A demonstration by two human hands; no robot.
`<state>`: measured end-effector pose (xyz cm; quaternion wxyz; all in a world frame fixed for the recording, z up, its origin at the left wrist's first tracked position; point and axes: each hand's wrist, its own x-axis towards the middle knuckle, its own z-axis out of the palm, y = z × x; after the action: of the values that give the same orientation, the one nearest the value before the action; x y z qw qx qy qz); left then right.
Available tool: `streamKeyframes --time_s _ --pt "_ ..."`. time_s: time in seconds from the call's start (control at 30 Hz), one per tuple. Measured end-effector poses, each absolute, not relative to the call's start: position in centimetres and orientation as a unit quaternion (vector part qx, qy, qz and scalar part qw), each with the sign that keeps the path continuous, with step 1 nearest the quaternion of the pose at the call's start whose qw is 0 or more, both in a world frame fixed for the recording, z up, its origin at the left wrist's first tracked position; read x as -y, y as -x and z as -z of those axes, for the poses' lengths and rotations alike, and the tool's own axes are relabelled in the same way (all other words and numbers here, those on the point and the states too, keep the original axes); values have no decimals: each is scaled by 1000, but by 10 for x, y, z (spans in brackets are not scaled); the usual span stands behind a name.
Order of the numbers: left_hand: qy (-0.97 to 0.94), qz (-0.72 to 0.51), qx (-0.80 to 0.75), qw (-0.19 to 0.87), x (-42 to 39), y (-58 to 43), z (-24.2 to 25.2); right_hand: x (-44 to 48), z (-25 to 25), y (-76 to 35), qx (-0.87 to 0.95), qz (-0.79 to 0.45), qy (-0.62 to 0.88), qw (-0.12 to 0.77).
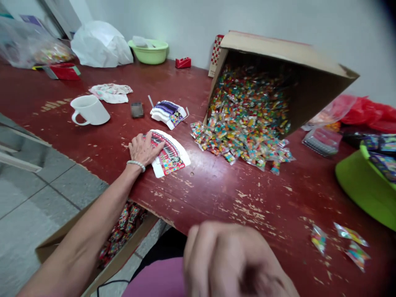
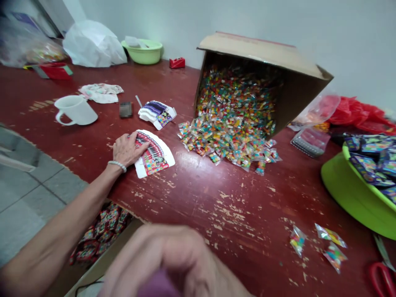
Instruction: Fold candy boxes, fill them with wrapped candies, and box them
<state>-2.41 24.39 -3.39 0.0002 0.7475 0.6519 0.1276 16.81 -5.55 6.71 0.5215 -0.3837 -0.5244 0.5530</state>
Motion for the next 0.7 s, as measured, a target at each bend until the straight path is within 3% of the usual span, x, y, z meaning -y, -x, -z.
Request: streamKeyframes --time_s 0.1,0.17,0.3,0.37,0.5,0.7 --pt "-769 -110 -630 -15 -236 20 33 8 -37 -217 552 -440 519 482" --pt "-778 -107 -619 -26 -231 20 33 -18 -8 -269 515 -277 654 480" --pt "-786 -132 -602 -58 -217 20 27 -49 39 -379 431 62 835 336" --pt "-796 -151 -582 -74 -203 18 22 -56 53 -420 353 99 885 289" --pt "-862 -160 -472 -93 -162 13 17 -71 67 -467 238 80 926 283" --pt "-871 -120 -451 -155 -134 13 26 -105 68 -512 251 61 926 274"
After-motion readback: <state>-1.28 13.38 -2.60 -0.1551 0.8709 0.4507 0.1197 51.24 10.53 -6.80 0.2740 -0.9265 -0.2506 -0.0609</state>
